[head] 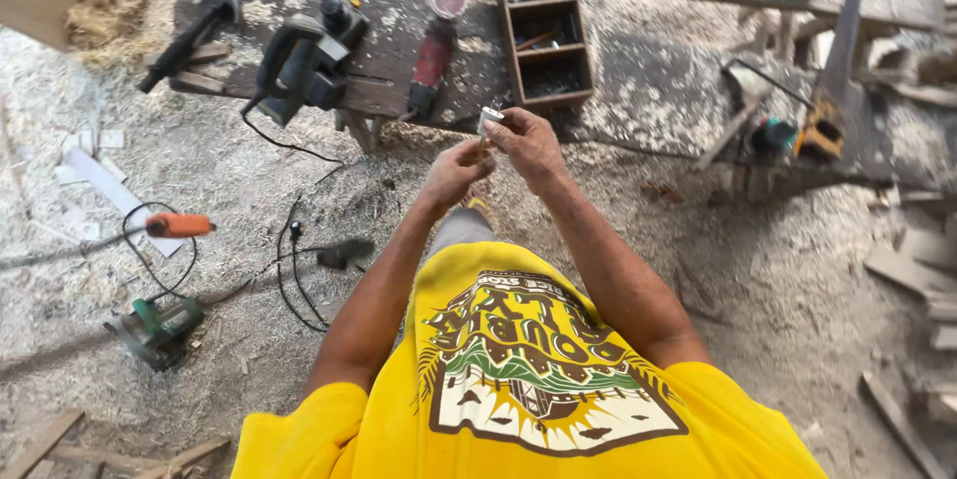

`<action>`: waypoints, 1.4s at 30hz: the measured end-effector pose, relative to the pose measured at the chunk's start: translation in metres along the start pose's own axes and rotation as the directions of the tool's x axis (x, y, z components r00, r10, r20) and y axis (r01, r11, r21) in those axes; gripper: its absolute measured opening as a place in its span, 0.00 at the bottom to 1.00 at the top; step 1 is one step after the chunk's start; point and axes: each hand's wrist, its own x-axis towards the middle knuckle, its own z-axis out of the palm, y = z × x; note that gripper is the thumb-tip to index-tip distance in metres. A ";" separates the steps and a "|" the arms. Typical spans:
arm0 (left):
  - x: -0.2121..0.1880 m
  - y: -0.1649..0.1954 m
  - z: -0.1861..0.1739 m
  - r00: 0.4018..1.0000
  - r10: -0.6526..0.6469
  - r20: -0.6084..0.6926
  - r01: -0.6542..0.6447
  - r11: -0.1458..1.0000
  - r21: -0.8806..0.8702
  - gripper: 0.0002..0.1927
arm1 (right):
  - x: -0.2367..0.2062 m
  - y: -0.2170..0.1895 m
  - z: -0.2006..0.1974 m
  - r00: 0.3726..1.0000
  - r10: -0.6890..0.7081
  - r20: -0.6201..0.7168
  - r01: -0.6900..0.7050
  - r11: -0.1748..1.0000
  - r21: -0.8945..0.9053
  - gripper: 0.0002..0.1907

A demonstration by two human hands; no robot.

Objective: The person picks up small wood scraps from the ground, carries a long wooden plank across the yard, and positions large plywood panels on sawhorses, aligning them by hand. They then handle a small item at a workbench and touch and steady vertical wooden studs of a frame against a concrete block wall.

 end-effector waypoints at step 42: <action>0.253 0.020 -0.026 0.713 -0.278 -0.643 0.005 0.920 -0.393 0.12 | 0.298 -0.012 -0.053 0.680 0.624 0.385 -0.352 0.739 -0.575 0.25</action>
